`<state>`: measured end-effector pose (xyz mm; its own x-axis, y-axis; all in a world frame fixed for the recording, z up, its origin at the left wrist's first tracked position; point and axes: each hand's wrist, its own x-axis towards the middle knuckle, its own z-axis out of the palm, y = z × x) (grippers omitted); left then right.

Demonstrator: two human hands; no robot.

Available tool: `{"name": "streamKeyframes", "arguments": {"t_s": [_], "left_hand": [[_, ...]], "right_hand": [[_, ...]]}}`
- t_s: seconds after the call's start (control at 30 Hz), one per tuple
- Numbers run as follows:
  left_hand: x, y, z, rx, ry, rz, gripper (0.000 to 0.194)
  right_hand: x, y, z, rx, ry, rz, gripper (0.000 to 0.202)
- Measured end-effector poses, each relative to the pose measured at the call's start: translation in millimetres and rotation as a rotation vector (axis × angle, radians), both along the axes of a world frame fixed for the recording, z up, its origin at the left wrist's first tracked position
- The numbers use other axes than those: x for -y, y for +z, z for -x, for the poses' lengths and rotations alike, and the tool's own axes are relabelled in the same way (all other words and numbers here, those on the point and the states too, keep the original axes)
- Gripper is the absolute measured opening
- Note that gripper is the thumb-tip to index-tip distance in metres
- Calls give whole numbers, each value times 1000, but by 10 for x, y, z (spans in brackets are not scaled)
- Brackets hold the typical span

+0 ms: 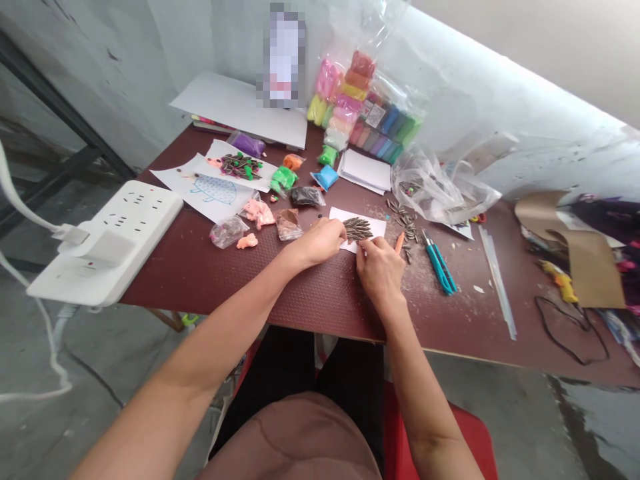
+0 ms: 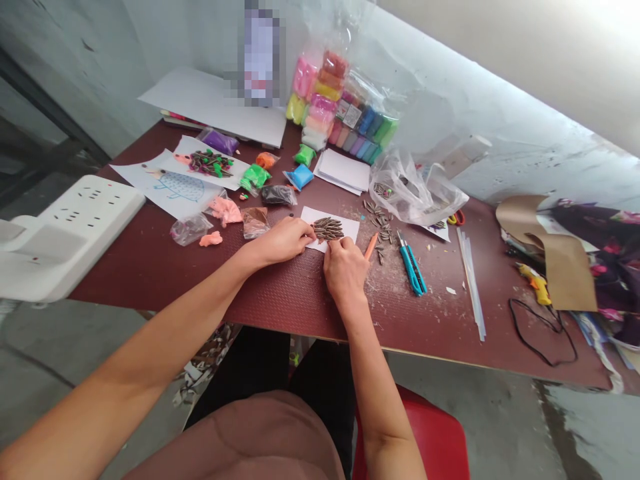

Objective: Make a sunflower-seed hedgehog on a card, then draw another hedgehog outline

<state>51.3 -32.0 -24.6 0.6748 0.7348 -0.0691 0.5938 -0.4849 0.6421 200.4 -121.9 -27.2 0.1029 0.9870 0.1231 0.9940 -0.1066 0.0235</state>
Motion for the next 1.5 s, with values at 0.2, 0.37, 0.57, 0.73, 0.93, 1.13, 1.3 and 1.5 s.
{"name": "streamKeyframes", "arguments": {"t_s": [0.2,0.37,0.57,0.73,0.93,1.13,1.3,1.5], "left_hand": [[12,12,-8,4,-5,-1,29],[63,3,-40,23,-78,-52,36],[125,-9,-66,-44,-177,-105,50],[144,11,-60,-57,-189,-119,51],[171,26,-71,-147,-174,-142,51],[164,1,-73,-121,-182,-138,54],[163,-13,-78,-124,-175,-140,50],[135,-22,-64,-99,-194,-148,49]], "right_hand": [[82,-28,2,-20,27,-19,33],[110,-84,-18,-69,35,-49,33],[129,-109,-35,-89,47,-53,37],[153,-122,-43,-121,59,-57,41],[216,-168,-137,-206,103,-97,41],[220,-171,-162,-200,110,-99,45],[201,-142,-149,-168,118,-77,45],[212,-162,-233,-261,115,-101,45]]}}
